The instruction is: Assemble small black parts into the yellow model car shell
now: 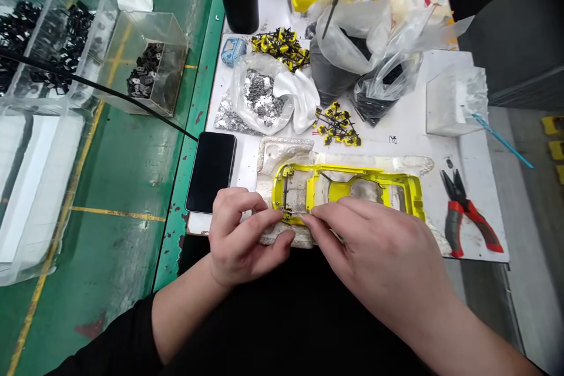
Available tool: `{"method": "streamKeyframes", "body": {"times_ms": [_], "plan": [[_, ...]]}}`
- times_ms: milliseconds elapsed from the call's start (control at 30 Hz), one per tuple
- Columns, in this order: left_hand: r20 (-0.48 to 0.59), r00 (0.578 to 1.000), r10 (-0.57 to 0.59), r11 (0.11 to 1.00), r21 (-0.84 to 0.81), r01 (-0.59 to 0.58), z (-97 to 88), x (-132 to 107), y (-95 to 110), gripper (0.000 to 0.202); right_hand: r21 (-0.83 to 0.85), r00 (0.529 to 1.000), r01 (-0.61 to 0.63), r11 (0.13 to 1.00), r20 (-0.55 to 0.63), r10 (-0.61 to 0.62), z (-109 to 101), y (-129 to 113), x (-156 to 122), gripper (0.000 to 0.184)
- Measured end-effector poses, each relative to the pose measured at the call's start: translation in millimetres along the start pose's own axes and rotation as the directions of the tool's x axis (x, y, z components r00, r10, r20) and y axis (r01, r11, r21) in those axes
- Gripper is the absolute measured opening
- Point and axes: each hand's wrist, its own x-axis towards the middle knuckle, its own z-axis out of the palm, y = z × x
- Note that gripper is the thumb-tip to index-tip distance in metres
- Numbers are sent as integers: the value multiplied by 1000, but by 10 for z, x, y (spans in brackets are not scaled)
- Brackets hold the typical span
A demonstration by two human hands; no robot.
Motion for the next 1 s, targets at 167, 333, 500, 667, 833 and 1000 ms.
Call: {"method": "streamKeyframes", "body": {"times_ms": [167, 333, 500, 667, 833, 1000], "plan": [[29, 1000, 6, 1000, 15, -6, -10, 12, 6, 16, 11, 1000, -16, 1000, 22, 16, -1, 1, -7, 35], [38, 999, 1, 999, 34, -2, -10, 3, 4, 17, 23, 998, -30, 999, 62, 28, -4, 0, 11, 33], [46, 999, -4, 999, 34, 2, -12, 14, 9, 15, 29, 998, -34, 999, 51, 32, 2, -7, 17, 34], [56, 998, -10, 1000, 30, 8, -14, 22, 13, 16, 43, 998, -47, 998, 53, 45, 11, -4, 18, 33], [49, 999, -6, 1000, 19, 5, -10, 13, 5, 16, 31, 999, -37, 999, 34, 36, 19, 0, 17, 34], [54, 999, -9, 1000, 14, 8, -3, 9, 4, 17, 52, 998, -41, 998, 40, 39, 21, -7, 24, 33]]}}
